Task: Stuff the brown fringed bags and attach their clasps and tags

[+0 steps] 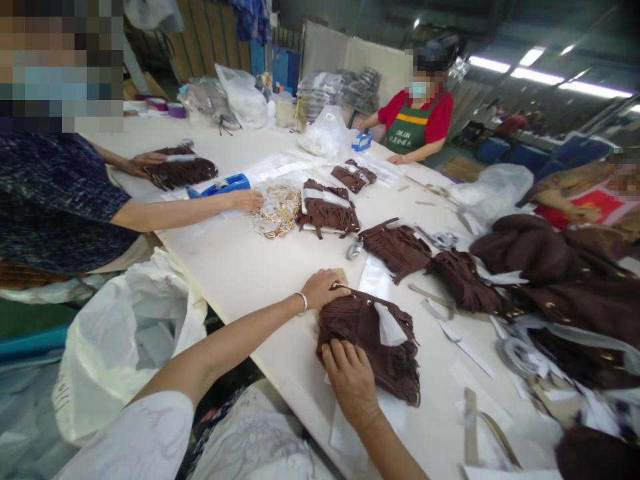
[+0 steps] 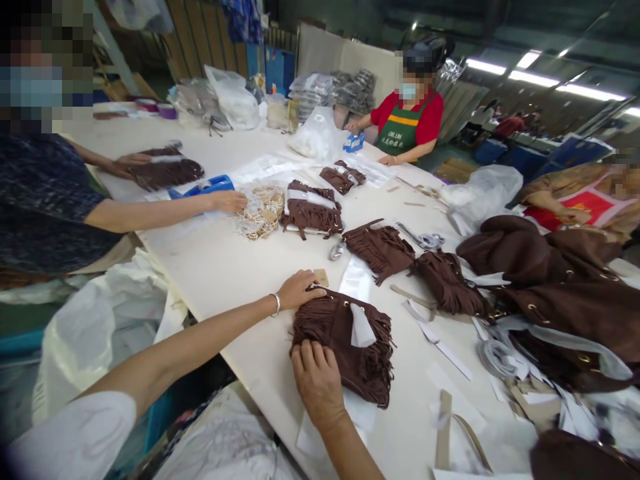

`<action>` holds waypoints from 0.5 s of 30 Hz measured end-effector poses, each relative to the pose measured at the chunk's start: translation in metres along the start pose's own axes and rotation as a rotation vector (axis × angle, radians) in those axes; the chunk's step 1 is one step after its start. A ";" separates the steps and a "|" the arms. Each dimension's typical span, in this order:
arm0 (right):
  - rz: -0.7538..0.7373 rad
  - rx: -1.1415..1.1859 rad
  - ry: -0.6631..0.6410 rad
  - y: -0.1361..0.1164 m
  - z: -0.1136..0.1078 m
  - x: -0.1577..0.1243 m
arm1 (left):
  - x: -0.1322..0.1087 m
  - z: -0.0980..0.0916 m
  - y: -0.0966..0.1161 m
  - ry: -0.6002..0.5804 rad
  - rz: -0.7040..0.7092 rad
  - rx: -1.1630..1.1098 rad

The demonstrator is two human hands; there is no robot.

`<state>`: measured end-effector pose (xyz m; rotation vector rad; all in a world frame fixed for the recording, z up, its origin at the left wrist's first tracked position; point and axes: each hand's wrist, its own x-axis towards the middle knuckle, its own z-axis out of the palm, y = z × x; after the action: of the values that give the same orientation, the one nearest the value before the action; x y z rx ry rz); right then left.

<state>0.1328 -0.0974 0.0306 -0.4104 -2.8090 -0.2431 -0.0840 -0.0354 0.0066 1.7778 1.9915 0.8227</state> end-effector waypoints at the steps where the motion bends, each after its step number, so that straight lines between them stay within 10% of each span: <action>1: -0.002 0.004 -0.002 0.001 0.002 0.001 | 0.001 0.002 0.002 0.002 0.008 0.014; 15: -0.136 0.168 0.031 0.010 0.022 -0.026 | 0.024 0.030 0.004 -0.048 0.078 0.157</action>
<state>0.1540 -0.0903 0.0034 -0.1759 -2.8018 -0.0404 -0.0665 -0.0064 -0.0109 1.9544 2.0159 0.6566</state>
